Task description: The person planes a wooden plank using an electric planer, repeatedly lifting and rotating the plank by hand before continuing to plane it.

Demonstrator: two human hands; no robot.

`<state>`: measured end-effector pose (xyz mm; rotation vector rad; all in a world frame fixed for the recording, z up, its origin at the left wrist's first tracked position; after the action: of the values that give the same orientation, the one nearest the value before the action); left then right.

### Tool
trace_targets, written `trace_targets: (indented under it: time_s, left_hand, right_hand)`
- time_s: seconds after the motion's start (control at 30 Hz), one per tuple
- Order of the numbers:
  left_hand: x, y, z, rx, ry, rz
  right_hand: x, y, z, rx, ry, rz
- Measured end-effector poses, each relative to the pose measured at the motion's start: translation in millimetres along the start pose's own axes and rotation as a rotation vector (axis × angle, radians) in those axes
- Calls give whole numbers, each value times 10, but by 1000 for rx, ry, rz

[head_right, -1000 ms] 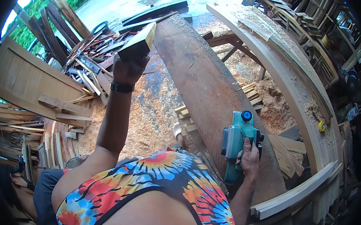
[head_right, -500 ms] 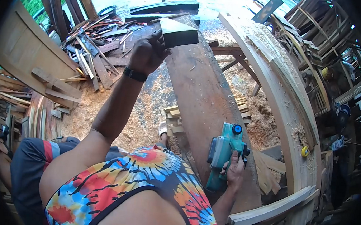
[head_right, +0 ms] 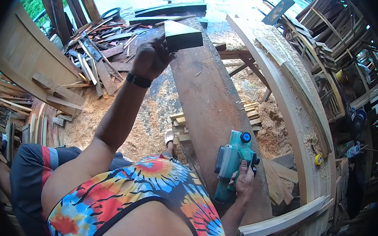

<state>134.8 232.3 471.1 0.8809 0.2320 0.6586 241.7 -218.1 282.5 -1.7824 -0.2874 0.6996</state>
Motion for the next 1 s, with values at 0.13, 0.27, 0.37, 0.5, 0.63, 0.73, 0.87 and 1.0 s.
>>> trace_targets:
  time_s: [0.13, 0.27, 0.37, 0.5, 0.63, 0.73, 0.87, 1.0]
  left_hand:
    - [-9, 2, 4, -15, 34, -13]
    - [-21, -1, -1, -35, 26, -14]
    - [-83, 32, 43, -31, 79, -3]
    - [-97, 37, -13, -102, 29, 5]
    - [-64, 43, -116, -97, -24, 12]
    - [-111, 70, -110, -102, 8, 20]
    - [-110, 82, -150, -188, -121, 12]
    - [-151, 109, -160, -367, -468, -1]
  right_hand:
    - [1, -4, -2, -6, 6, 15]
    - [-10, -30, -1, -14, 5, 33]
    - [3, -11, -4, 7, 3, 23]
    - [16, 30, -10, 44, -8, 14]
    - [12, 18, -2, 30, 7, 25]
    - [2, 3, 8, 35, 8, 26]
    - [-2, -18, 13, 25, 18, 29]
    - [-7, -28, 20, 20, 16, 29]
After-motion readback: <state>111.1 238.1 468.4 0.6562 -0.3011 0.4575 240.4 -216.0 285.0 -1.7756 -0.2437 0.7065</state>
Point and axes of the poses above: each hand's wrist, its own x-axis towards the middle knuckle, its own z-axis out of the palm, y = z × x, the point moved 6 cm from there along x, towards the middle knuckle, and after that the axes turned 5 degrees about -z, right-handed, at the moved point
